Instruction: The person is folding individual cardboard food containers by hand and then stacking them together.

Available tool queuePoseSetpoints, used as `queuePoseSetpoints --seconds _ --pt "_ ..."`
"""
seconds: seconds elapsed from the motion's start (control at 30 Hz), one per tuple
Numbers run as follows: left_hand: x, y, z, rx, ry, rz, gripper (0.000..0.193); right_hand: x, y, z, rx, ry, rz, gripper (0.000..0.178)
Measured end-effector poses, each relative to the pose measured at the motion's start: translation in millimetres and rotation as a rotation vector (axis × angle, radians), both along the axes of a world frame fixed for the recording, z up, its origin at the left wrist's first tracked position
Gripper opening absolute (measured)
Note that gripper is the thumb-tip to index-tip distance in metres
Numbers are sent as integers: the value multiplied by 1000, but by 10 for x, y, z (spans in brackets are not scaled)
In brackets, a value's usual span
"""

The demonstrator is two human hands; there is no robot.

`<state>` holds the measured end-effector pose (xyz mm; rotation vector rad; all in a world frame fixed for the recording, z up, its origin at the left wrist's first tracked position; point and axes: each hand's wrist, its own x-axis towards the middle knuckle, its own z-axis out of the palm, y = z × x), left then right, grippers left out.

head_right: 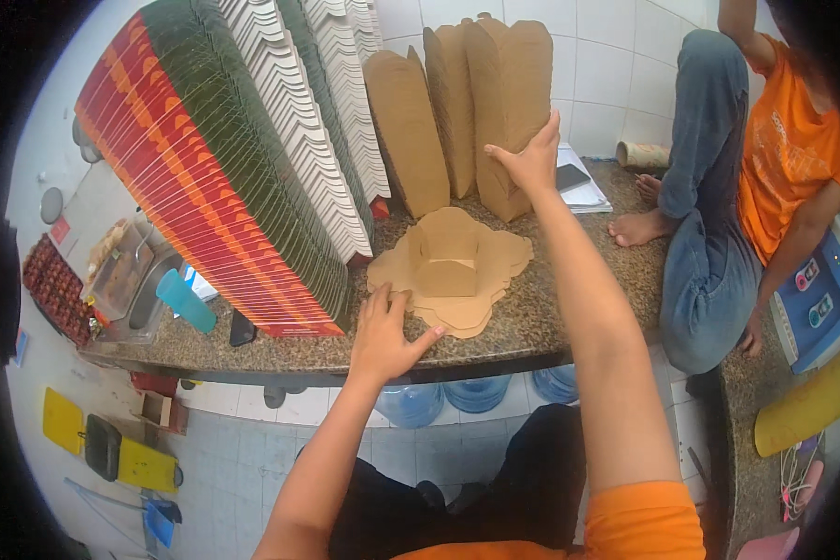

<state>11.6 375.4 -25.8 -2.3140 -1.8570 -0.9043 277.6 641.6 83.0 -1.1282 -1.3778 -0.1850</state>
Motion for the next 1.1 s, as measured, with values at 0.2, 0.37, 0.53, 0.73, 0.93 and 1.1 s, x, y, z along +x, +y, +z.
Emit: queuePoseSetpoints --seconds 0.2,0.37,0.53,0.73,0.93,1.1 --pt "-52 -15 -21 36 -3 46 90 254 -786 -639 -492 121 180 105" --pt "-21 -9 18 2 -40 18 107 226 -1116 -1130 -759 -358 -67 94" --pt "-149 -52 -25 -2 -54 53 115 -112 -948 -725 -1068 -565 53 95" --pt "145 -7 97 -40 -260 61 132 260 -638 -788 -1085 -525 64 99" --pt "443 -123 155 103 -394 375 144 -239 -1034 -905 -1020 -470 14 95" --pt "694 100 92 -13 -605 391 142 709 -1031 -1229 -683 108 186 50"
